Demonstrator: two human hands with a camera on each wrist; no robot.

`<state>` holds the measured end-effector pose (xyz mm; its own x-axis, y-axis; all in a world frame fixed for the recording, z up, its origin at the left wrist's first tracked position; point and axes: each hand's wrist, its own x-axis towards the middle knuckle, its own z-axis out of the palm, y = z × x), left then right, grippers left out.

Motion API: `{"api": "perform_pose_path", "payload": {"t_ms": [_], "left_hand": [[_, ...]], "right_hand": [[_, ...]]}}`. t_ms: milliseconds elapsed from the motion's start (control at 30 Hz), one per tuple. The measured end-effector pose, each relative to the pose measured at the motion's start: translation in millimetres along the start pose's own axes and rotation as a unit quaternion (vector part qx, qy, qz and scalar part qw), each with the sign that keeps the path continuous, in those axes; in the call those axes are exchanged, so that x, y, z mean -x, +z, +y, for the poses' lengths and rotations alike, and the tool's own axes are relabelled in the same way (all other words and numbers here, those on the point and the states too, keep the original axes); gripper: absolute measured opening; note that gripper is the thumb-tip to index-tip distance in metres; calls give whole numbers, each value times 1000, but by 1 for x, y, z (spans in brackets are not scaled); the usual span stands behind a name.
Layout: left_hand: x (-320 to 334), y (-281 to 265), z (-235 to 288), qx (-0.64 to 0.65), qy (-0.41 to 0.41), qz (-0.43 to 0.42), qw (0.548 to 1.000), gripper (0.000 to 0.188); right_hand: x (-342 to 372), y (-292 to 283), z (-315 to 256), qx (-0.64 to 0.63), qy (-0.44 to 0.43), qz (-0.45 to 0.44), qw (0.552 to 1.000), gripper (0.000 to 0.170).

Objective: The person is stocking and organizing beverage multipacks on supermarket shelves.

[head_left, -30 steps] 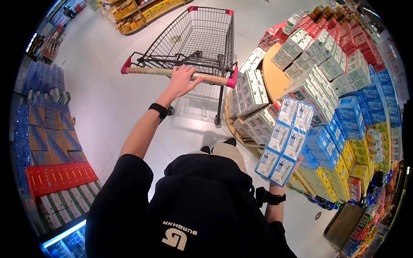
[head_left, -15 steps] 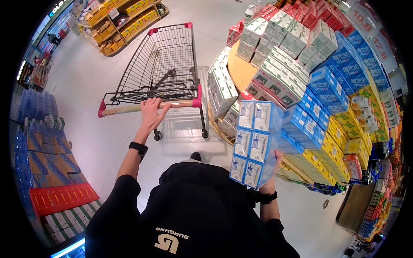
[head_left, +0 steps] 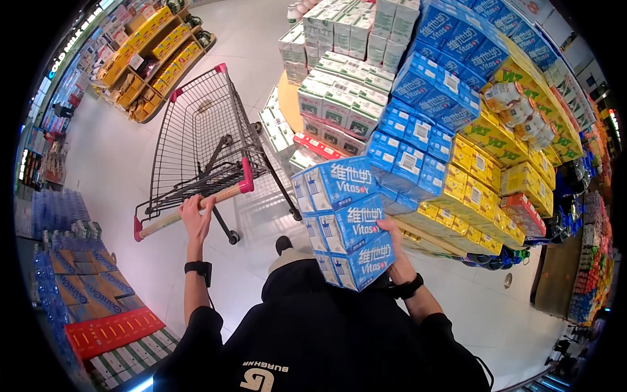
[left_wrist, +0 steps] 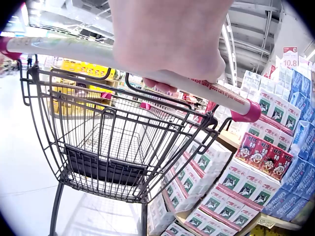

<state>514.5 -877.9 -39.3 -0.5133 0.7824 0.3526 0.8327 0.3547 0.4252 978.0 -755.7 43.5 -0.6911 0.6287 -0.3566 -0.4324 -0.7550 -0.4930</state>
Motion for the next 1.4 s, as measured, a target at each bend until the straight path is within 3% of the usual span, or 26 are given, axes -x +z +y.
{"api": "perform_pose_path", "payload": {"t_ms": [400,667,700,800,833,867,900,933,967,1000,1033,1133,1167,1333,1400], "left_hand": [[47,8,48,-37,-5,23,999,35],[63,8,71,-45,-4,17,999,34],[65,5,73,-49,-29,-32,998,31],[64,5,117,1,43,132,990,31],[62,-3,142,82,31,87,992,31],[62,-10,180,286,-52,40,956,29],[56,-13,202,389,-62,-36,919,33],[51,-11,222,543,-125,-140,818,45],[43,-23,253,625,-214,-263,703,58],[37,-11,256,690,-247,-361,577,69],[30,-6,268,732,-304,-421,441,74],[29,30,267,735,-322,-456,384,77],[34,37,264,753,-313,-473,333,78],[60,60,247,756,-296,-463,356,84],[70,65,240,766,-298,-441,360,87]], "right_hand": [[25,-16,-27,68,34,14,997,69],[25,-23,-39,38,31,-19,999,68],[27,-22,-41,45,25,-18,998,68],[28,-20,-49,50,26,-16,998,67],[29,-20,-49,49,34,-13,998,67],[31,-23,-52,64,38,-7,997,67],[32,-25,-55,80,44,-1,996,67],[31,-25,-57,97,50,3,994,67],[33,-14,-63,125,39,1,991,66],[32,-13,-67,164,62,11,984,66],[31,-15,-72,203,81,21,976,66],[34,-4,-85,293,124,43,947,65],[33,-7,-86,304,134,39,943,65],[45,-3,-83,375,134,30,917,66],[53,-5,-80,337,92,19,937,74]]}}
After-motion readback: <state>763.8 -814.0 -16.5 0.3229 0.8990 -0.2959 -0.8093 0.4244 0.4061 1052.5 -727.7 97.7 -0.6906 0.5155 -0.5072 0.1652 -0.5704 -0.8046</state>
